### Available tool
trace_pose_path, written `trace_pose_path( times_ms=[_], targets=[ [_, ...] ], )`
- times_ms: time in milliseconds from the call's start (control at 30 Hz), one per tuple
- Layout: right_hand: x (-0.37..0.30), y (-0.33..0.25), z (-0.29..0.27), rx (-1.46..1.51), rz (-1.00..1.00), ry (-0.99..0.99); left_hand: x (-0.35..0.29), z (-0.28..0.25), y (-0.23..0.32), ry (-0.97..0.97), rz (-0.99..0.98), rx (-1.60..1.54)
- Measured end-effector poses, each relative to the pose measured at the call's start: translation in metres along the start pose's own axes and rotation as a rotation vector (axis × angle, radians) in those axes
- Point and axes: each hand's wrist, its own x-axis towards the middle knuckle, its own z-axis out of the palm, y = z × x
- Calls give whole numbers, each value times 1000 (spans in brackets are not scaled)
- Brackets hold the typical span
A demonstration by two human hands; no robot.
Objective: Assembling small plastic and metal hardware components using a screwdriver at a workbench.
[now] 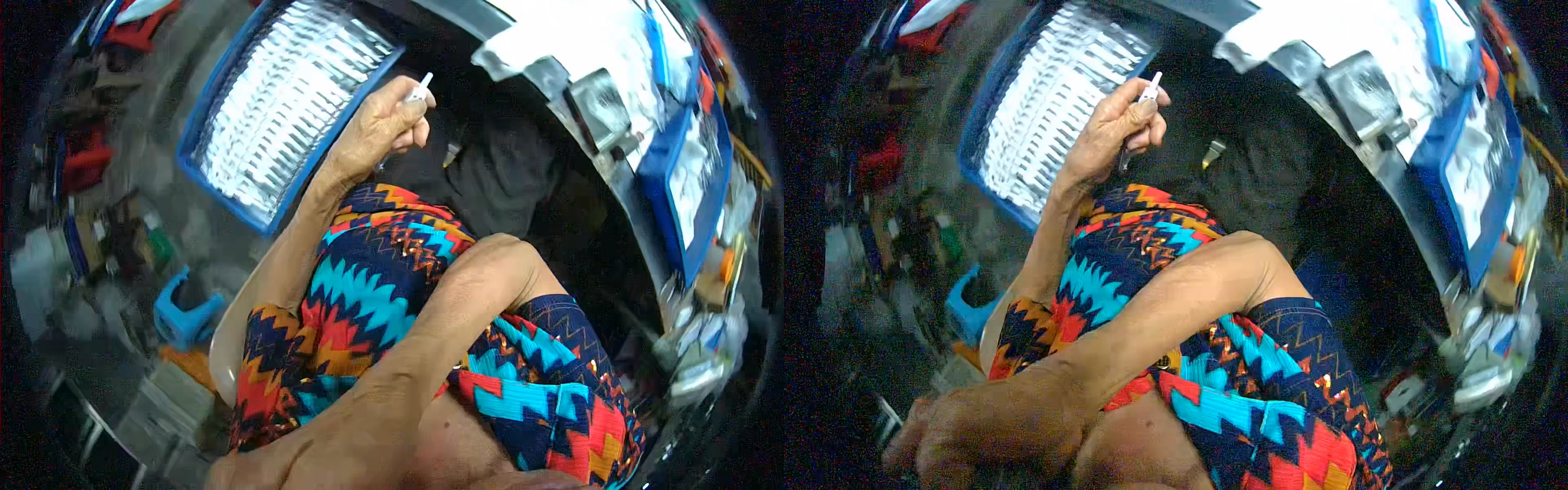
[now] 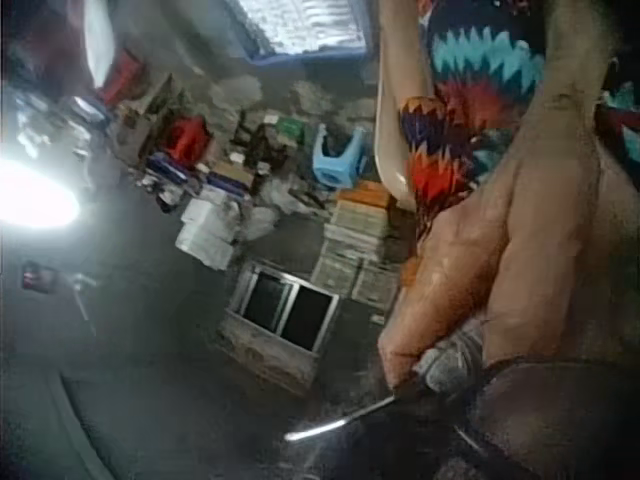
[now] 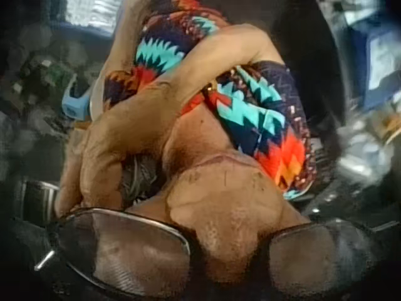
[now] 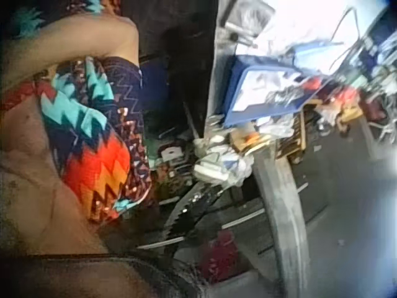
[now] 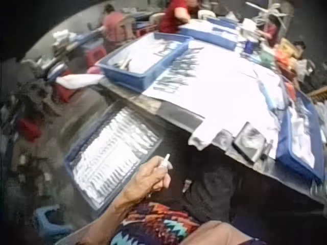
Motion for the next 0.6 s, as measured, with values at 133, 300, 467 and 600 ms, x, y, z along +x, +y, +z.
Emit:
trace_pose_path(
  times_ms=[133,300,467,600],
  targets=[
    [-7,-49,-14,372,561,-52,-41,-21,-5,266,98,42],
    [-19,-45,-1,717,868,24,-85,-67,-10,691,153,52],
    [14,-26,6,512,648,35,-133,-109,10,1178,147,167],
    [-12,-23,-4,471,445,-164,-158,-142,-3,1292,96,267]
  ],
)
